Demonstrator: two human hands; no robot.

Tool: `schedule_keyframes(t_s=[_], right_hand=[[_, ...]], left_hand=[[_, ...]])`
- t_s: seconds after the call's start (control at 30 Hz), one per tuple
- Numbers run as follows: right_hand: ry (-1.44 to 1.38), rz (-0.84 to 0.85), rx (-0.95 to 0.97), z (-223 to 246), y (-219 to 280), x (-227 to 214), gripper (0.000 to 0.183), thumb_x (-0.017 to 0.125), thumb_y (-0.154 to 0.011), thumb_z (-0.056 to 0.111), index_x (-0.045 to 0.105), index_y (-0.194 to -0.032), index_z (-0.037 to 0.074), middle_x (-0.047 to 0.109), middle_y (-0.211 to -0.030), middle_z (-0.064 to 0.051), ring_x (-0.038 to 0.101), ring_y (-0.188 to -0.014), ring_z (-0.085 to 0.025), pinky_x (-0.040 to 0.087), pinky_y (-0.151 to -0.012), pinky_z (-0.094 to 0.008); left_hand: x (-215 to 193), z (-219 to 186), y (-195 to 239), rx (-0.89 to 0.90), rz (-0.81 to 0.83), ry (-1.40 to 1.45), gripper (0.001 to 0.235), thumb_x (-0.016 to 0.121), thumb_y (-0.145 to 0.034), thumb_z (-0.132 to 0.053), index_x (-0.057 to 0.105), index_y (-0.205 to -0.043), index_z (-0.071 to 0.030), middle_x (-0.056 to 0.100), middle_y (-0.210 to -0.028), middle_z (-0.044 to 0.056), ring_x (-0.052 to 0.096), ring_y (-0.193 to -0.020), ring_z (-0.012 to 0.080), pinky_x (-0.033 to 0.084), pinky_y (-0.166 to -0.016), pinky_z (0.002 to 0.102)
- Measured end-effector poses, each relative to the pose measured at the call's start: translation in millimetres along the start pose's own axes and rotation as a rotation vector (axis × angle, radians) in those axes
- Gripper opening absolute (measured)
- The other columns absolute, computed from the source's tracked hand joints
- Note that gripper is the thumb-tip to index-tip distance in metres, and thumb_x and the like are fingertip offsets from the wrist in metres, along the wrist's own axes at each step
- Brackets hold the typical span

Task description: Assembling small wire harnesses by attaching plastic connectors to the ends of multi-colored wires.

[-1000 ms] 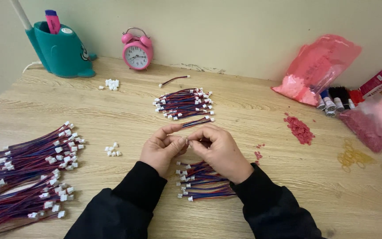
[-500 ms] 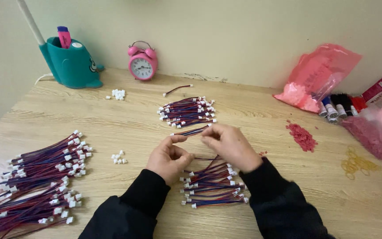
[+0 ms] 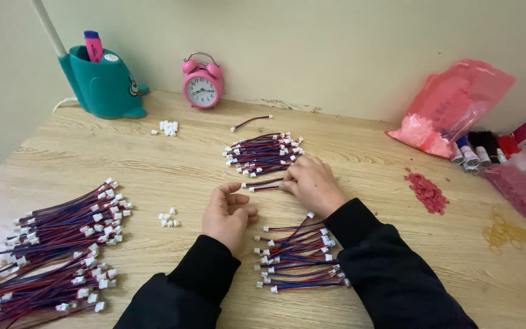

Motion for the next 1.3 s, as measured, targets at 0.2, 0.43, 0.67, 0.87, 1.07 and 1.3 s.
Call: schedule_keyframes(t_s=[0.2, 0.43, 0.67, 0.87, 1.07, 1.3], right_hand=[[0.029, -0.001, -0.083, 23.7, 17.5, -40.6, 0.015, 0.068, -0.084, 0.041, 0.067, -0.084, 0.025, 0.06, -0.093, 0.002, 0.057, -0.097, -0.028, 0.046, -0.08, -0.046], [-0.023, -0.031, -0.009, 18.5, 64.6, -89.1, 0.02, 0.059, -0.092, 0.042, 0.064, -0.093, 0.023, 0.061, -0.087, -0.004, 0.061, -0.092, -0.031, 0.047, -0.078, -0.048], [-0.254, 0.011, 0.5, -58.1, 165.0, -100.6, 0.014, 0.063, -0.089, 0.021, 0.07, -0.098, 0.012, 0.072, -0.091, -0.014, 0.068, -0.095, -0.034, 0.052, -0.081, -0.044], [-0.332, 0.041, 0.407, -31.2, 183.9, -100.3, 0.014, 0.064, -0.083, 0.009, 0.073, -0.094, 0.01, 0.073, -0.09, -0.016, 0.069, -0.093, -0.035, 0.054, -0.081, -0.043], [-0.186, 0.059, 0.448, -58.8, 187.4, -84.6, 0.018, 0.06, -0.084, 0.012, 0.072, -0.097, 0.015, 0.071, -0.091, -0.01, 0.069, -0.094, -0.031, 0.054, -0.083, -0.039], [-0.234, -0.001, 0.533, -62.3, 188.3, -79.3, 0.02, 0.064, -0.079, 0.014, 0.071, -0.098, 0.014, 0.07, -0.088, -0.01, 0.07, -0.089, -0.027, 0.056, -0.078, -0.037]], left_hand=[[1.8, 7.2, -7.1, 0.031, 0.047, 0.035, 0.053, 0.065, -0.09, -0.013, 0.041, -0.137, -0.002, 0.057, -0.101, 0.018, 0.068, -0.083, 0.0251, 0.066, -0.068, 0.034], [1.8, 15.2, -6.5, -0.063, 0.09, -0.006, 0.016, 0.068, -0.09, -0.009, 0.07, -0.105, -0.003, 0.07, -0.084, 0.023, 0.071, -0.069, 0.0277, 0.063, -0.06, 0.039], [1.8, -1.9, 3.8, -0.014, 0.142, -0.026, 0.016, 0.063, -0.097, -0.014, 0.066, -0.106, -0.001, 0.07, -0.085, 0.02, 0.07, -0.069, 0.0231, 0.062, -0.061, 0.036], [-1.4, -2.1, 6.5, 0.045, 0.164, -0.019, 0.017, 0.062, -0.098, -0.014, 0.065, -0.107, 0.0, 0.069, -0.085, 0.019, 0.069, -0.069, 0.0207, 0.062, -0.062, 0.033], [-2.0, -3.8, 6.8, 0.035, 0.175, -0.033, 0.017, 0.062, -0.098, -0.013, 0.064, -0.109, 0.0, 0.069, -0.087, 0.02, 0.069, -0.071, 0.0224, 0.062, -0.063, 0.035], [-1.2, -7.7, 8.8, 0.049, 0.191, -0.048, 0.017, 0.059, -0.099, -0.011, 0.063, -0.112, 0.0, 0.069, -0.089, 0.02, 0.069, -0.074, 0.0222, 0.062, -0.067, 0.036]])
Point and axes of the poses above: each hand's wrist, its own y-axis away from the middle knuckle, its own x-axis out of the palm, z = x × y, the point moved 2 cm from there along -y, towards the middle knuckle
